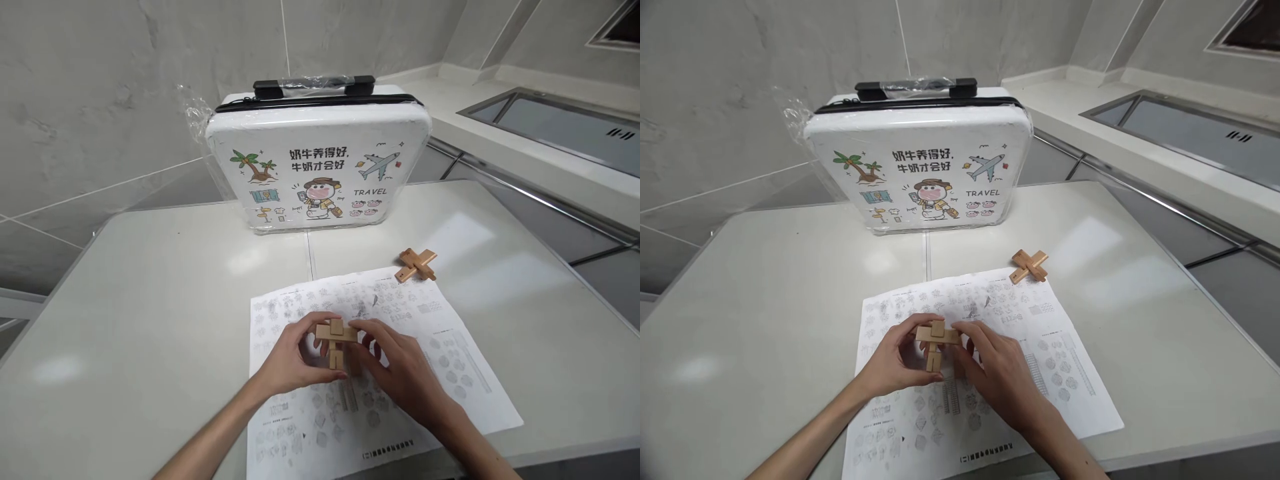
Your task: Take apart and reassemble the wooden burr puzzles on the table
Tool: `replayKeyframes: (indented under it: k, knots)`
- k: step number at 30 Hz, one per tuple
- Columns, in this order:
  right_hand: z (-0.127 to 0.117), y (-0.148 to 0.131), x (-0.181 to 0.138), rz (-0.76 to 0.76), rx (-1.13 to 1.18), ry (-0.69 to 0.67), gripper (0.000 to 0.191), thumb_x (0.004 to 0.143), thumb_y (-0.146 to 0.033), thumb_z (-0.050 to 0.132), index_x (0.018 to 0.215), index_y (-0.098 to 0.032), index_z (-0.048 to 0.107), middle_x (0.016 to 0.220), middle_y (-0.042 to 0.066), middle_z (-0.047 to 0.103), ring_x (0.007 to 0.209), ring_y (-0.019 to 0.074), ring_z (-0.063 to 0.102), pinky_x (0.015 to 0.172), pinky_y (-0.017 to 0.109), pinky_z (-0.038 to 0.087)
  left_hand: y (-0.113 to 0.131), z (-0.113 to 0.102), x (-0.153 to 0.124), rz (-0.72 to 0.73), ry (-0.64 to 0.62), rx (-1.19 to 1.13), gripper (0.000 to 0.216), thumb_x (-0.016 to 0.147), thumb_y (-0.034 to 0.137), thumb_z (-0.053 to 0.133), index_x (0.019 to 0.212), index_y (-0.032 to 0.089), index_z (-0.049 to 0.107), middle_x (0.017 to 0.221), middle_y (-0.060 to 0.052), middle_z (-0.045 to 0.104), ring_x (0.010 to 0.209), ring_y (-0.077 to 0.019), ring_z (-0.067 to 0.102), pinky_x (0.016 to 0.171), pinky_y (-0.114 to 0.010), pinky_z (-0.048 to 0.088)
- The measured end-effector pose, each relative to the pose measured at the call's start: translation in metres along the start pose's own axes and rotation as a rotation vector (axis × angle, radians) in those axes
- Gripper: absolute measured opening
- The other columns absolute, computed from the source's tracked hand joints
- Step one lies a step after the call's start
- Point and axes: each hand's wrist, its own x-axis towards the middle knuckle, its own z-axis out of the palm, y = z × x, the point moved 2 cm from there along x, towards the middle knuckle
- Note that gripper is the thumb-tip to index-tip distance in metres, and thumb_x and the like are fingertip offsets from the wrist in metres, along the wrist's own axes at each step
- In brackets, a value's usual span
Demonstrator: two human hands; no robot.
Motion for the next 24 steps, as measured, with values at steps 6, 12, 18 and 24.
replayKeyframes:
  k: [6, 12, 18, 24]
  knots:
    - [-0.001, 0.006, -0.013, 0.151, -0.001, 0.009, 0.021, 0.108, -0.039, 0.053, 0.123, -0.027, 0.06, 0.103, 0.006, 0.074, 0.067, 0.0178, 0.07, 0.056, 0.03, 0.055, -0.003, -0.001, 0.0, -0.065, 0.07, -0.005, 0.075, 0.069, 0.044, 0.096, 0.134, 0.028, 0.063, 0.108, -0.006, 0.074, 0.096, -0.025, 0.071, 0.084, -0.039, 0.06]
    - [0.015, 0.002, -0.033, 0.148, -0.108, -0.052, 0.034, 0.095, -0.037, 0.071, 0.124, -0.028, 0.055, 0.104, 0.005, 0.073, 0.084, 0.025, 0.076, 0.061, 0.032, 0.057, -0.004, 0.0, 0.0, -0.06, 0.104, -0.029, 0.073, 0.07, 0.04, 0.096, 0.133, 0.028, 0.063, 0.108, -0.005, 0.075, 0.098, -0.0254, 0.071, 0.085, -0.039, 0.059]
    - [0.021, 0.002, -0.032, 0.011, -0.158, -0.114, 0.016, 0.104, -0.026, 0.06, 0.119, -0.027, 0.064, 0.098, 0.005, 0.073, 0.079, 0.0224, 0.075, 0.061, 0.03, 0.055, -0.004, 0.001, 0.0, -0.053, 0.09, -0.023, 0.072, 0.073, 0.041, 0.095, 0.135, 0.029, 0.061, 0.113, -0.006, 0.075, 0.102, -0.0264, 0.072, 0.087, -0.04, 0.06]
    - [-0.003, 0.001, -0.02, 0.208, 0.279, -0.143, 0.015, 0.103, -0.038, 0.064, 0.112, -0.03, 0.073, 0.134, 0.01, 0.068, 0.084, 0.02, 0.075, 0.066, 0.032, 0.064, -0.003, 0.002, 0.0, 0.005, 0.062, -0.006, 0.073, 0.072, 0.042, 0.096, 0.135, 0.03, 0.061, 0.116, -0.006, 0.073, 0.103, -0.0265, 0.072, 0.091, -0.042, 0.06]
